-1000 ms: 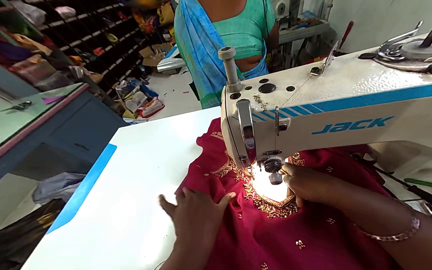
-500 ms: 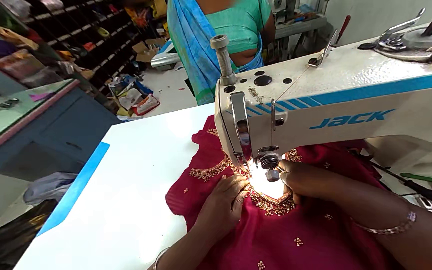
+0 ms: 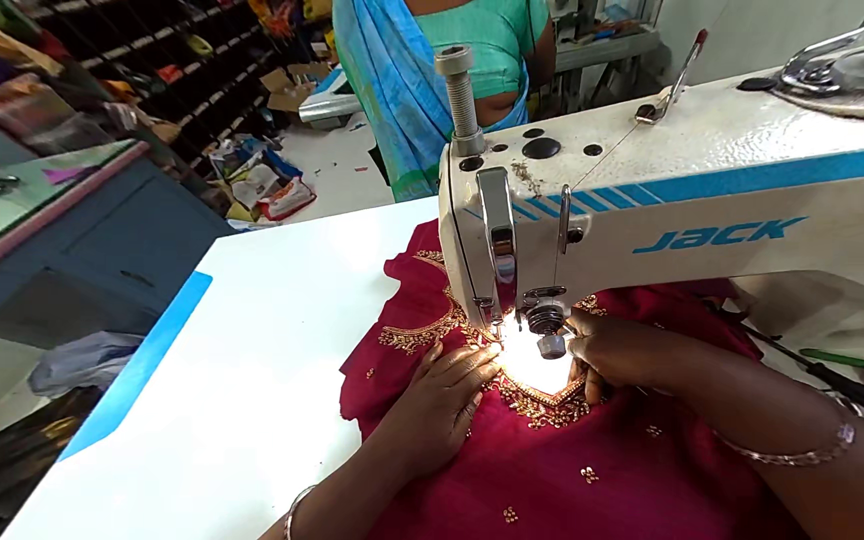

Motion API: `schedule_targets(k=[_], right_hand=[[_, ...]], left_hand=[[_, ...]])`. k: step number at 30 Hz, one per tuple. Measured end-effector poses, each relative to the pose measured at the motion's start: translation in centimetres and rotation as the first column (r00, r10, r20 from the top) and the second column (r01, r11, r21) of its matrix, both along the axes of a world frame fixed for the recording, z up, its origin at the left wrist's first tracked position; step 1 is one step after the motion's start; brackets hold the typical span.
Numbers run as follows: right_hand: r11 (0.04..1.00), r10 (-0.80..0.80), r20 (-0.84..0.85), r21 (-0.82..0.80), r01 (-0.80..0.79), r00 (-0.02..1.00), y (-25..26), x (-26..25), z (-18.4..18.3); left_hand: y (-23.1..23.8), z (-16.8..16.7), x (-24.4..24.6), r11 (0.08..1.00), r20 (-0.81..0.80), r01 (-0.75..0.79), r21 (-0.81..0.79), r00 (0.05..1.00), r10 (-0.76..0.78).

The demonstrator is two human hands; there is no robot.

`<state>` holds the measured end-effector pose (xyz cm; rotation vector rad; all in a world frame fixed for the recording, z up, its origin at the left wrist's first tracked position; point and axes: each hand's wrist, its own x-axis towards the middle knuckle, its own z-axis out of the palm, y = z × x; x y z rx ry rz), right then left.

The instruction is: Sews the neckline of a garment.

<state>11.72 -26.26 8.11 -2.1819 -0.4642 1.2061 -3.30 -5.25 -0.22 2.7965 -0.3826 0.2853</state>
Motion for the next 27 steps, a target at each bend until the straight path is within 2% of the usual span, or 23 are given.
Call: schedule_targets(k=[3,9,13,17,19,21,23,24,26,27], right_hand=[[1.0,-0.007,-0.011,-0.006,0.007,1.0,-0.1,0.1,0.1],[1.0,-0.02,-0.024,-0.003,0.02,1.0,0.0,0.0,0.1],[0.999,-0.03,-0.028,0.017,0.03,0.999,-0.1,0.2,0.2],[0.978,-0.174,0.117,0.135,0.157,0.978,-0.6,0.4,0.6],[0.916,-0.324,0.146,0.295,0.271,0.935,-1.1,1.1,-0.2],[0.78,-0.398,0.085,0.555,0.288,0.914,-3.1,4.2,-4.1],[0.655,-0.523,0.018,0.648,0.389,0.852,-3.7,5.9,-6.4],[0.642,-0.595,-0.003,0.599,0.478,0.804,-3.2,5.8,-5.9],[0.666,-0.685,-0.042,0.368,0.649,0.727,-1.6,5.5,-3.7],[0.664,-0.672,-0.084,0.373,0.648,0.736,-1.9,6.2,-4.5]], left_hand=[[0.0,-0.1,0.1,1.0,0.014,0.0,0.005,1.0,0.0],[0.6,0.2,0.3,0.992,-0.056,0.006,-0.124,0.998,-0.013],[0.9,0.5,0.7,0.991,-0.059,0.031,-0.134,0.997,-0.039],[1.0,0.0,0.6,0.991,-0.044,0.032,-0.128,0.998,-0.038],[0.8,-0.1,0.5,0.992,-0.046,0.025,-0.12,0.998,-0.03],[0.7,-0.1,0.4,0.994,-0.048,0.023,-0.106,0.998,-0.028],[0.6,-0.1,0.4,0.995,-0.047,0.02,-0.095,0.999,-0.025],[0.7,0.0,0.4,0.996,-0.048,0.018,-0.089,0.999,-0.023],[0.7,0.1,0.4,0.997,-0.04,0.021,-0.072,0.999,-0.024],[0.7,0.1,0.4,0.997,-0.037,0.023,-0.071,0.999,-0.026]])
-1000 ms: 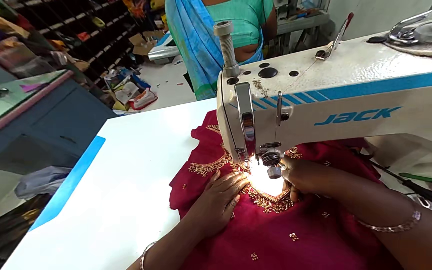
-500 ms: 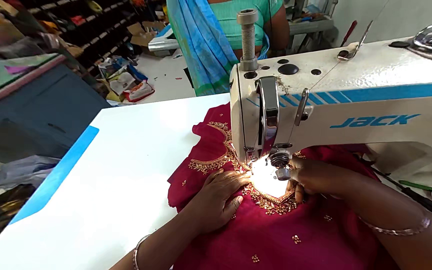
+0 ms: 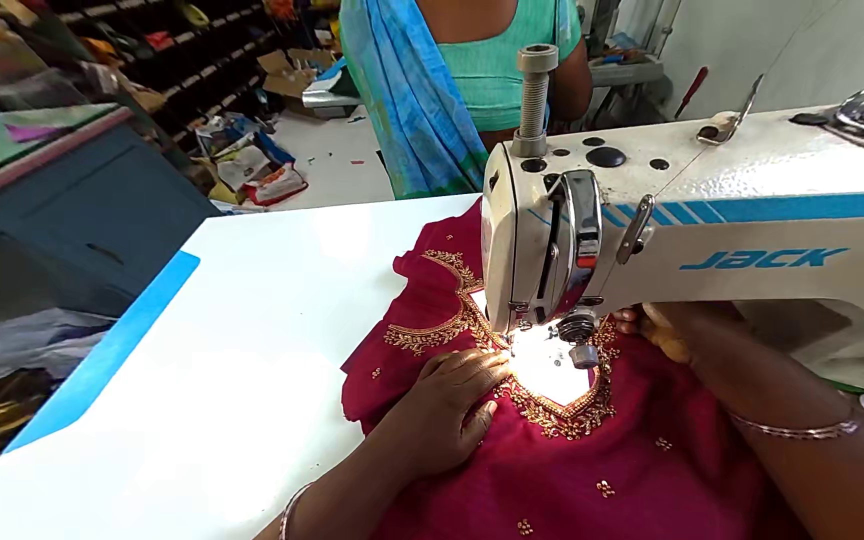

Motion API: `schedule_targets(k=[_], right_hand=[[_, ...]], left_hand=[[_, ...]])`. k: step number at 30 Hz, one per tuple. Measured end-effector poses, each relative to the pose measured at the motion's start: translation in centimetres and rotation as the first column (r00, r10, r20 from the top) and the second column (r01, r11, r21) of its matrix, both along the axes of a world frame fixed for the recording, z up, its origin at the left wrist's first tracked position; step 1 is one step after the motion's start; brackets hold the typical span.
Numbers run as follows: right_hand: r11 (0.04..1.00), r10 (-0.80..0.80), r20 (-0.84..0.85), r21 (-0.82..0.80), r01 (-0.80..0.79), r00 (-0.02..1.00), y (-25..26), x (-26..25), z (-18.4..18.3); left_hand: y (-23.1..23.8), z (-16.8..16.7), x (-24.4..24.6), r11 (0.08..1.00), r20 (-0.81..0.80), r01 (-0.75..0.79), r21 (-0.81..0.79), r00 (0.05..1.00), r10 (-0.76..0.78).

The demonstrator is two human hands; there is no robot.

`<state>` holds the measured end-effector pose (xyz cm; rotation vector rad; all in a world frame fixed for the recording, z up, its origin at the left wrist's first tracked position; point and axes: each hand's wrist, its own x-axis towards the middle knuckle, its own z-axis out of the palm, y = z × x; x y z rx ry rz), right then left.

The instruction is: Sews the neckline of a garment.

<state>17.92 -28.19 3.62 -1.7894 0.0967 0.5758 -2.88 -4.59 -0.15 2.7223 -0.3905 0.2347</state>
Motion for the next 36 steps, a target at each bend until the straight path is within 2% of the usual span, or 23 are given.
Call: schedule_targets(k=[2,3,6,8,10,14,18,21,22,25,29,32,36], right_hand=[[0.989,0.061,0.054,0.13,-0.068,0.997,-0.9,0.8,-1.8],[0.99,0.059,0.063,0.125,-0.066,0.996,-0.8,0.7,-1.8],[0.998,-0.005,-0.045,-0.069,0.002,0.999,1.0,-0.8,1.3],[0.995,0.073,0.038,0.062,-0.075,0.997,-0.1,0.3,-0.9],[0.982,0.097,0.048,0.161,-0.103,0.994,-0.5,0.8,-1.7],[0.989,0.021,-0.008,0.149,-0.019,1.0,1.3,-1.8,2.1],[0.953,0.167,0.078,0.243,-0.181,0.983,-0.7,-0.3,0.2],[0.99,0.02,0.12,0.138,-0.037,0.993,0.9,-3.2,2.8],[0.992,0.018,0.122,0.123,-0.034,0.992,1.1,-3.8,3.6],[0.98,0.107,0.093,0.157,-0.121,0.99,0.5,-3.7,4.2],[0.981,0.161,0.046,0.102,-0.165,0.986,0.8,-4.1,5.1],[0.961,0.209,0.046,0.174,-0.214,0.977,0.1,-3.9,4.7],[0.965,0.158,0.1,0.194,-0.175,0.982,-0.2,-3.7,4.5]], left_hand=[[0.0,0.0,0.0,1.0,0.003,0.004,0.001,1.0,-0.004],[0.0,0.0,0.0,1.0,0.001,0.004,0.0,1.0,-0.004],[0.0,0.0,0.1,1.0,0.002,0.009,-0.016,1.0,-0.009],[0.0,0.0,0.1,1.0,-0.005,0.01,-0.021,1.0,-0.01],[-0.1,0.2,0.0,1.0,-0.021,0.003,-0.027,1.0,-0.003],[-0.1,0.5,0.0,1.0,-0.069,-0.004,-0.024,0.998,0.002],[-0.2,0.5,0.0,0.999,-0.076,-0.01,-0.035,0.997,0.007],[-0.2,0.8,0.0,0.999,-0.123,-0.019,-0.033,0.992,0.015],[-0.3,0.8,0.1,0.999,-0.133,-0.021,-0.029,0.991,0.017],[-0.3,0.8,0.1,0.999,-0.136,-0.024,-0.027,0.99,0.02],[-0.2,1.1,0.1,0.999,-0.18,-0.031,-0.025,0.983,0.026],[-0.3,1.2,0.1,0.999,-0.187,-0.036,-0.026,0.982,0.03],[-0.3,1.2,0.2,0.999,-0.214,-0.048,-0.019,0.976,0.043]])
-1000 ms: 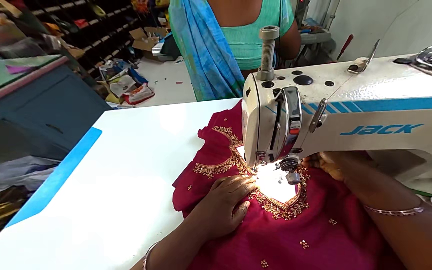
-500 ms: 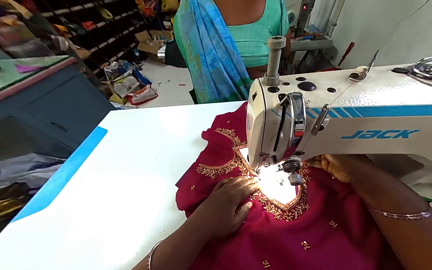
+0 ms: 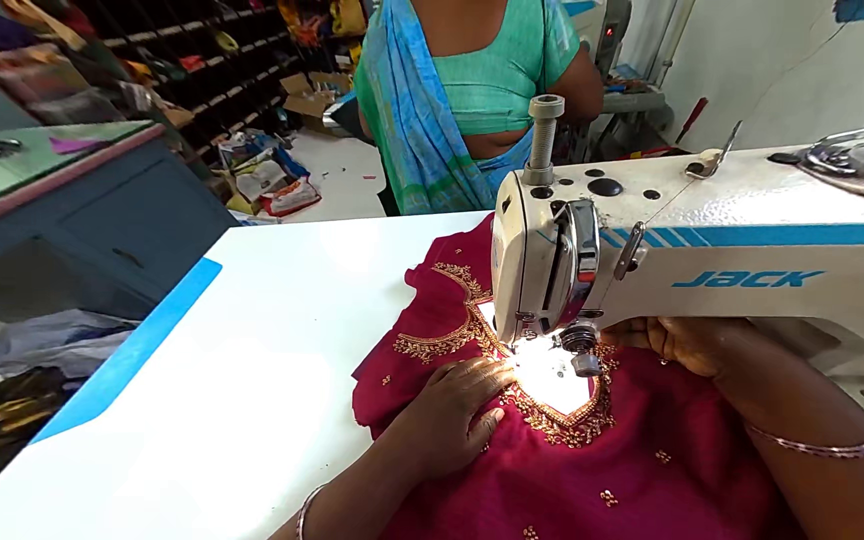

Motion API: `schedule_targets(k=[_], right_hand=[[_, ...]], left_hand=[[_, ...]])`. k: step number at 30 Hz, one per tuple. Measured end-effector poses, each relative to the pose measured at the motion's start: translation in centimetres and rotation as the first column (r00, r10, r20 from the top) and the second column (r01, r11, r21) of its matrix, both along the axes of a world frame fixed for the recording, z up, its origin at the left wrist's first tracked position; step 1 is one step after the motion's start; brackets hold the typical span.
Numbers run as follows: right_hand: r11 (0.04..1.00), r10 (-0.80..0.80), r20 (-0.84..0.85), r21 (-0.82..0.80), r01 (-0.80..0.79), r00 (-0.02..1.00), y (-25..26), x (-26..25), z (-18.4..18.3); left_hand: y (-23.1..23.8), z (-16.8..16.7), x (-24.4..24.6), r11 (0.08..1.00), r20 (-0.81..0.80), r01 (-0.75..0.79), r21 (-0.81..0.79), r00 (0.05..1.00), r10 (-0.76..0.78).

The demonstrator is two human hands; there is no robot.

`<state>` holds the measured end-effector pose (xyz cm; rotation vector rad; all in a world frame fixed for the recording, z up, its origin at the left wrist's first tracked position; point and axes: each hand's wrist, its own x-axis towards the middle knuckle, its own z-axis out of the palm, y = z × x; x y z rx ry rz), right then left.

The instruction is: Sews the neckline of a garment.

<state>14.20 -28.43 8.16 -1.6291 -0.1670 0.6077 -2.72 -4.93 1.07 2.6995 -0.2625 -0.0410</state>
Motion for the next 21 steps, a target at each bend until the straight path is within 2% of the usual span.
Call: schedule_targets(k=[4,6,10,15,21], right_hand=[[0.985,0.118,0.004,0.123,-0.118,0.993,-2.2,4.1,-3.6],[0.993,0.07,0.004,0.098,-0.07,0.998,-2.0,4.2,-3.7],[0.976,0.126,0.11,0.163,-0.143,0.986,-2.1,4.0,-3.9],[0.991,0.03,0.029,0.131,-0.033,0.999,-1.3,3.5,-3.3],[0.997,0.0,-0.007,0.073,0.0,1.0,-1.2,4.1,-3.6]], left_hand=[[0.0,-0.3,0.0,1.0,0.029,0.004,-0.016,1.0,-0.004],[0.1,-0.4,0.1,1.0,0.028,0.003,-0.021,1.0,-0.003],[-0.1,-0.2,0.1,1.0,0.023,-0.004,-0.011,1.0,0.005],[-0.2,-0.1,0.2,1.0,0.009,-0.01,-0.012,1.0,0.01],[-0.2,-0.1,0.1,1.0,0.024,-0.004,-0.008,1.0,0.004]])
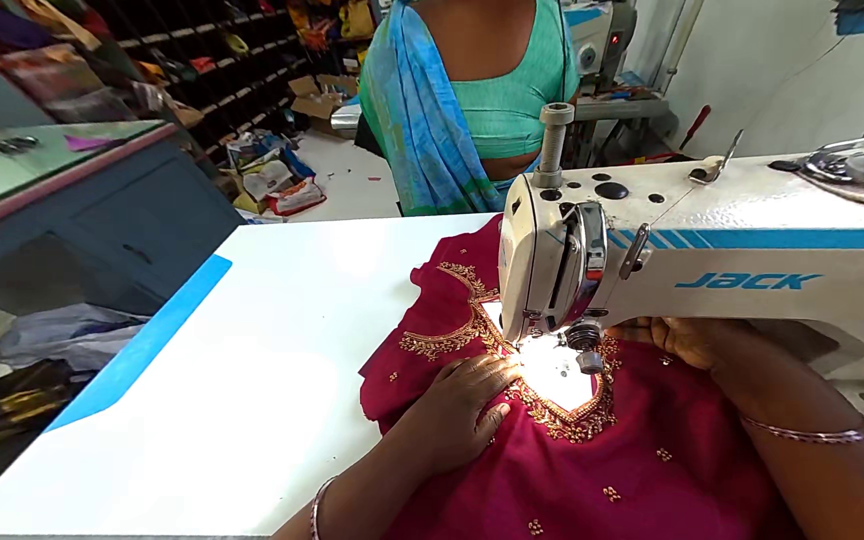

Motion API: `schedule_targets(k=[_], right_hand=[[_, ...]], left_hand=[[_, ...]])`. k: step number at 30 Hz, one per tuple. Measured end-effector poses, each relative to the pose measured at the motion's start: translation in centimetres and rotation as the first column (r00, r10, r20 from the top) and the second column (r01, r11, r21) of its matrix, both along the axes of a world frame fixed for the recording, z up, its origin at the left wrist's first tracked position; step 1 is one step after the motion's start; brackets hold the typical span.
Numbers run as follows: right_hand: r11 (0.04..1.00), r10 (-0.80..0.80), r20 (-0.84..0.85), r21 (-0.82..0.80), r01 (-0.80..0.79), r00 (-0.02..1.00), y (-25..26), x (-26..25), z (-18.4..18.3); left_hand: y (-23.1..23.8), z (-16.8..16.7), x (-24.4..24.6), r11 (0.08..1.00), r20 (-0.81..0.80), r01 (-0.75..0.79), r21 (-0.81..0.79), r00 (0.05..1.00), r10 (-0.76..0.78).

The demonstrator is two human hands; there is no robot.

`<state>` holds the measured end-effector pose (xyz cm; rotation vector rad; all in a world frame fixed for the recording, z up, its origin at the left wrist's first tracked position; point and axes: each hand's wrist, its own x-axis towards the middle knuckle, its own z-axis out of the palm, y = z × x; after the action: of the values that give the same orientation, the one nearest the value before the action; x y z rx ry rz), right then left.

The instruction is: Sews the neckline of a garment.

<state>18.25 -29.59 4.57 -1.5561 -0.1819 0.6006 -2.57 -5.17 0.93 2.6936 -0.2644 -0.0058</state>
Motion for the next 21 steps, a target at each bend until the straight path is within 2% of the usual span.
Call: schedule_targets(k=[6,12,16,19,21], right_hand=[[0.999,0.022,-0.023,-0.023,-0.022,0.999,0.3,-0.1,0.1],[0.997,-0.021,-0.081,-0.079,0.015,0.996,1.4,-2.3,2.7],[0.985,-0.099,0.041,-0.138,0.103,0.994,1.1,-3.2,2.9],[0.985,-0.065,0.082,-0.156,0.077,0.995,0.6,-3.9,3.1],[0.982,-0.027,0.047,-0.186,0.035,0.999,1.1,-4.6,4.2]], left_hand=[[0.0,0.4,0.1,1.0,-0.029,-0.004,0.002,1.0,0.004],[0.2,0.0,0.3,1.0,0.0,0.003,0.009,1.0,-0.003],[0.3,-0.2,0.3,1.0,0.025,0.015,0.014,1.0,-0.015],[0.6,-0.5,0.4,0.999,0.091,0.032,0.019,0.995,-0.033],[0.7,-0.6,0.5,0.999,0.111,0.041,0.034,0.993,-0.044]])
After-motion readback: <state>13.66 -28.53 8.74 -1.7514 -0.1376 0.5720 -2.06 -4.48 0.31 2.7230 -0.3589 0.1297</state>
